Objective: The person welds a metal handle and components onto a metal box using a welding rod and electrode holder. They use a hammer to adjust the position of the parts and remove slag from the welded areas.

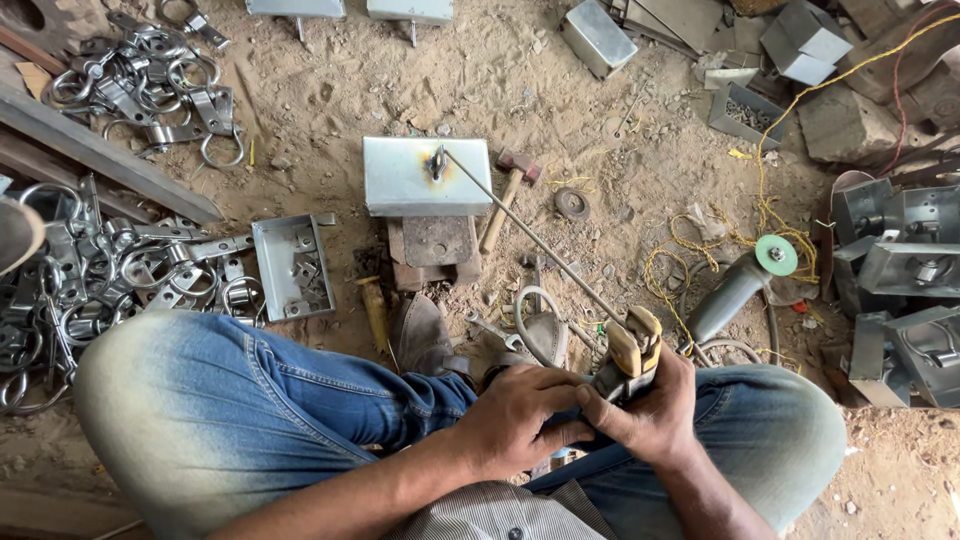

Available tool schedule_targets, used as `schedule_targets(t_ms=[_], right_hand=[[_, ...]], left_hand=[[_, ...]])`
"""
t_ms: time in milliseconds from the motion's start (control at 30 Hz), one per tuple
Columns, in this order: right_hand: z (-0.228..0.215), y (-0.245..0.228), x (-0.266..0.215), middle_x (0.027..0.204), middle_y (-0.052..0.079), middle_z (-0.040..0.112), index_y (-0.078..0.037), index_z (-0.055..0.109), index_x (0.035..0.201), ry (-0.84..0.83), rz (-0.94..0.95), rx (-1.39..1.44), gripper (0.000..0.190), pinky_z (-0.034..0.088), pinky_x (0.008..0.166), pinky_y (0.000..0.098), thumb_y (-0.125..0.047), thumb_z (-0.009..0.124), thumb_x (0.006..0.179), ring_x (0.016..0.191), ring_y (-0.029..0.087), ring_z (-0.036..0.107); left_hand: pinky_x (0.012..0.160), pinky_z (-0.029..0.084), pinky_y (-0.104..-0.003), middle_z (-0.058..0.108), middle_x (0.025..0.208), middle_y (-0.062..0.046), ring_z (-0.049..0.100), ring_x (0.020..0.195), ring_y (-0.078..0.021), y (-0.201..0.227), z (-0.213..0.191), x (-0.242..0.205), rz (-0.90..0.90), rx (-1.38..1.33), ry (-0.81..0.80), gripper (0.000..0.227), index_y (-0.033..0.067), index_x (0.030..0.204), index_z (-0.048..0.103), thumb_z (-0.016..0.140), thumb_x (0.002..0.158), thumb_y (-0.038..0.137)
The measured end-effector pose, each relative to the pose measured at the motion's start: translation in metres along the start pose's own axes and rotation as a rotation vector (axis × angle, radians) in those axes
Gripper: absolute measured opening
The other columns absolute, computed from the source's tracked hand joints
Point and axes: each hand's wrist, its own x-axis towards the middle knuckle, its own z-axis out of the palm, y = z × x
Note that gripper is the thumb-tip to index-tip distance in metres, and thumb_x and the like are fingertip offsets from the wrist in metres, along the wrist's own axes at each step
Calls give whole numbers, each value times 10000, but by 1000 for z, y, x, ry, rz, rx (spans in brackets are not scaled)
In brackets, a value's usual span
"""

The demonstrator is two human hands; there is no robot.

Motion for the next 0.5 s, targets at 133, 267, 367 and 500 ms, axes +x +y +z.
schedule_targets(t_ms=[133, 267, 367, 500], right_hand=[[-1, 2, 0, 752, -2, 666, 1, 631, 978, 15, -71, -32, 492, 548, 583, 217, -288, 883, 670, 639, 55, 620], [-2, 5, -2, 746, 14, 669, 6, 630, 961, -11, -11, -39, 492, 549, 569, 229, -290, 890, 666, 637, 69, 619], [-2, 6, 0, 740, 15, 667, 0, 633, 961, -13, -45, -39, 481, 564, 563, 231, -303, 879, 681, 624, 70, 635], [0, 6, -1, 702, 24, 677, 11, 632, 964, -20, 23, -12, 506, 555, 531, 240, -306, 890, 664, 595, 83, 630]], left_hand=[[961, 502, -430, 705, 1209, -55, 686, 1130, -275, 0, -2, 1, -9, -4, -28, 323, 104, 1188, 677, 758, 952, 310], [966, 492, -435, 699, 1213, -58, 676, 1133, -276, -1, -1, -1, -24, 22, -30, 329, 104, 1182, 680, 760, 944, 316], [982, 490, -433, 693, 1243, -51, 673, 1158, -265, -1, -2, 0, -14, 1, -31, 329, 104, 1208, 670, 743, 970, 319], [985, 480, -437, 694, 1223, -51, 668, 1147, -260, -1, -3, -2, -27, 34, -46, 322, 106, 1190, 678, 742, 962, 325]])
